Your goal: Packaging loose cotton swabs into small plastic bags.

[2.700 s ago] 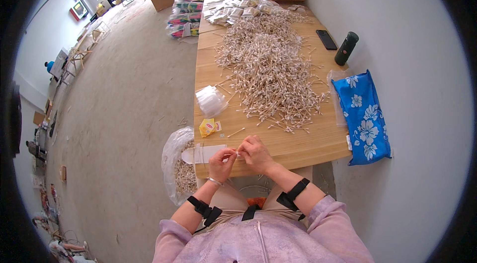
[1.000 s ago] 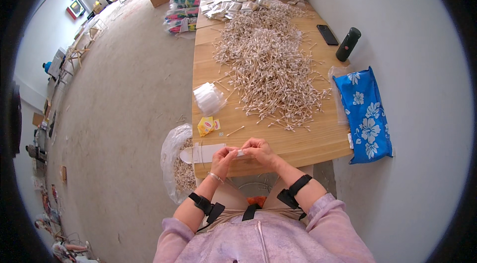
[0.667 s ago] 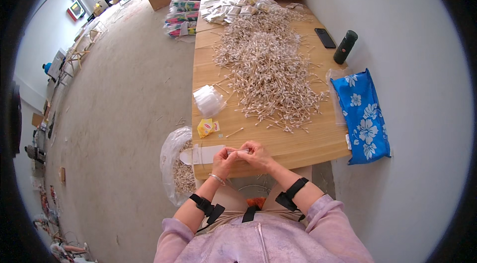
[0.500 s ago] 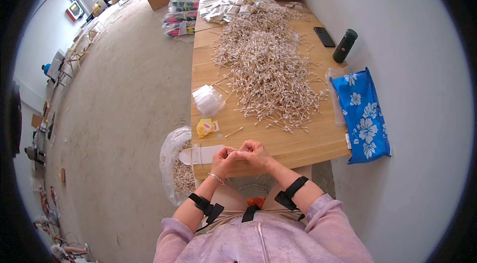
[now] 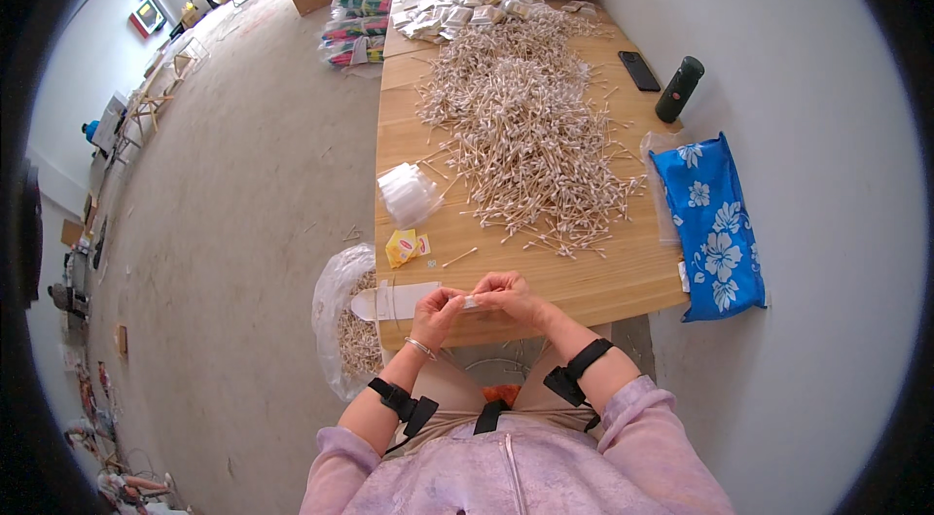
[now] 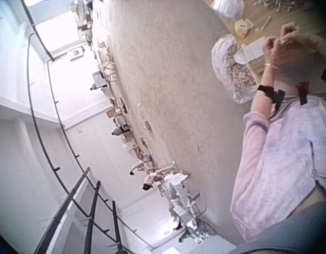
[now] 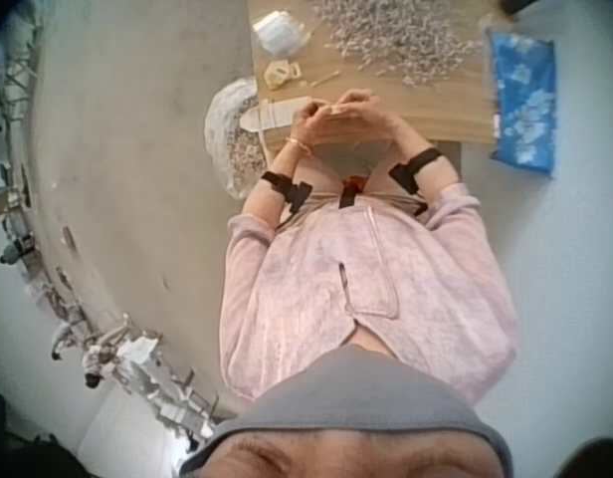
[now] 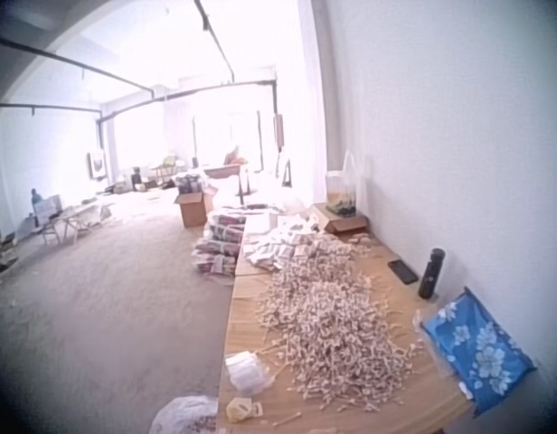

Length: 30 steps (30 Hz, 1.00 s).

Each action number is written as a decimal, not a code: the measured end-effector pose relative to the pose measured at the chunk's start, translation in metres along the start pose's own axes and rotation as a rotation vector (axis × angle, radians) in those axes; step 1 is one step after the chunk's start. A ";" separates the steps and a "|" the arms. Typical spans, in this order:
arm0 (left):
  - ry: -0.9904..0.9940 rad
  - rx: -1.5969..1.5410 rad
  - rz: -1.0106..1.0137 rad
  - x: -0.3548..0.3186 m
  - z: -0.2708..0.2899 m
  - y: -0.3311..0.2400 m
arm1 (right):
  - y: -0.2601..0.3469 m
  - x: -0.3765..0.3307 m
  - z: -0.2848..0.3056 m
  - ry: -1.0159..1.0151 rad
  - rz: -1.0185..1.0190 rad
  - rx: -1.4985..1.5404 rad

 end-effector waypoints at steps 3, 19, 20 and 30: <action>0.001 -0.009 -0.018 0.001 0.002 0.002 | 0.000 0.001 0.002 -0.046 0.047 -0.063; 0.202 -0.175 0.284 -0.020 -0.014 -0.033 | 0.030 -0.003 -0.007 -0.250 0.136 -0.050; 0.203 -0.175 0.283 -0.019 -0.015 -0.033 | 0.031 -0.004 -0.009 -0.258 0.147 -0.036; 0.180 -0.102 0.181 -0.018 -0.017 -0.042 | 0.036 -0.016 -0.012 -0.317 0.191 -0.070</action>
Point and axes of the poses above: each hand's wrist, its own x-axis towards the middle knuckle, its own z-axis out of the back of the hand, y = z × x, the point moved 4 cm from there along x, towards the middle knuckle, and after that the axes turned 6 degrees about -z, right-handed, at the moved point
